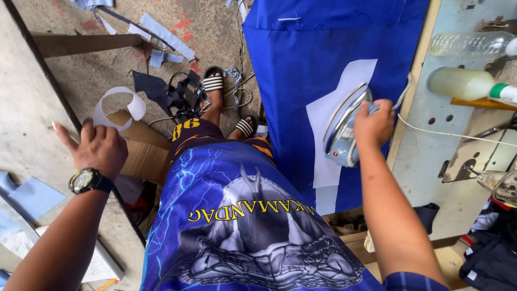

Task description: The person irons a white paper pattern onto a blue fabric using a steam iron. They repeatedly position the paper, press it with the iron, and adjust the fabric on the work surface.

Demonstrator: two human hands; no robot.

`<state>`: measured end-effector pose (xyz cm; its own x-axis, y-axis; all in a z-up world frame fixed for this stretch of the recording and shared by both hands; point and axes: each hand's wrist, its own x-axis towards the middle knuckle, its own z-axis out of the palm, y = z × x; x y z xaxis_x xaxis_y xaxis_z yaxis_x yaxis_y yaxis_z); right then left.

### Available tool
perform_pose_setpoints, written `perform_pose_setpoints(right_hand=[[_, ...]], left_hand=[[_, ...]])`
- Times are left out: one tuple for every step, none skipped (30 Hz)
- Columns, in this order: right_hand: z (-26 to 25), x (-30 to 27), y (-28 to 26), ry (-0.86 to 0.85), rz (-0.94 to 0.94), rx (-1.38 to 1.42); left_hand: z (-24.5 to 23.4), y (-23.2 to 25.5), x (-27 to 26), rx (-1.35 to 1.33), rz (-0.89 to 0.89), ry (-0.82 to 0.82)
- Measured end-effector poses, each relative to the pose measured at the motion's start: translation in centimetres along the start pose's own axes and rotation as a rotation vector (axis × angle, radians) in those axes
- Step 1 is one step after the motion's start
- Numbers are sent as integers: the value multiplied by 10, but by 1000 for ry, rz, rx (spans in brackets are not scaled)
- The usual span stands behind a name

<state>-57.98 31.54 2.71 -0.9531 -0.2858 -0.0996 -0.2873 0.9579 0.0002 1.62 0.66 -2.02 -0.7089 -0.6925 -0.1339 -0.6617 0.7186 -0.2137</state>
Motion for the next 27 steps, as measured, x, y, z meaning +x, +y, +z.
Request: perform_pose_setpoints(right_hand=[[2, 11, 3, 0, -7, 7], [4, 20, 5, 16, -12, -11], [7, 28, 8, 33, -18, -29], [8, 36, 9, 31, -21, -25], [9, 44, 10, 36, -28, -16], [10, 50, 11, 38, -35, -9], [9, 51, 11, 32, -37, -8], [7, 49, 13, 10, -43, 20], [5, 48, 14, -12, -49, 47], [4, 35, 19, -10, -48, 51], [3, 23, 22, -30, -65, 40], [3, 17, 20, -42, -87, 38], [4, 7, 22, -31, -90, 51], [2, -11, 31, -54, -112, 36], [1, -29, 41, -78, -135, 20], [3, -46, 53, -81, -127, 14], [4, -63, 64, -92, -146, 20], [6, -73, 68, -88, -166, 37], [6, -86, 73, -76, -162, 40], [5, -101, 80, -134, -133, 18], [5, -116, 86, -191, -104, -4], [1, -127, 88, -191, -104, -6], [-2, -137, 90, -230, -80, -20], [-4, -144, 90, -264, -55, -29], [-2, -142, 92, -260, -55, -27], [0, -143, 94, -249, -70, -27], [2, -144, 97, -237, -86, -27]], left_hand=[[1, 1, 2, 6, -7, 2], [2, 1, 1, 16, 7, 42], [3, 0, 0, 27, 21, 82], [7, 0, -2, 31, 18, 81], [11, -1, -4, 39, 16, 56], [15, -2, -8, 47, 16, 27], [13, -1, -4, 51, 14, 22], [11, 1, -2, 60, -16, -116], [8, 3, 0, 69, -46, -254], [17, 1, -7, 72, -46, -251], [25, -2, -12, 93, -4, -138], [33, -6, -10, 119, 31, -14], [29, -6, -4, 126, 25, 0], [26, -3, -4, 134, -4, -77], [23, 1, -3, 143, -33, -155], [30, -2, -11, 139, -24, -158], [38, -5, -17, 123, 16, -75], [46, -10, -13, 111, 50, 25], [43, -10, -8, 109, 52, 38], [39, -8, -9, 111, 27, -41], [36, -6, -9, 113, 2, -120], [36, -6, -10, 110, 2, -120], [35, -6, -9, 118, -2, -170], [34, -7, -4, 128, -6, -214], [34, -6, -3, 127, -6, -209], [34, -7, -4, 144, -7, -199], [35, -7, -6, 160, -7, -189]])
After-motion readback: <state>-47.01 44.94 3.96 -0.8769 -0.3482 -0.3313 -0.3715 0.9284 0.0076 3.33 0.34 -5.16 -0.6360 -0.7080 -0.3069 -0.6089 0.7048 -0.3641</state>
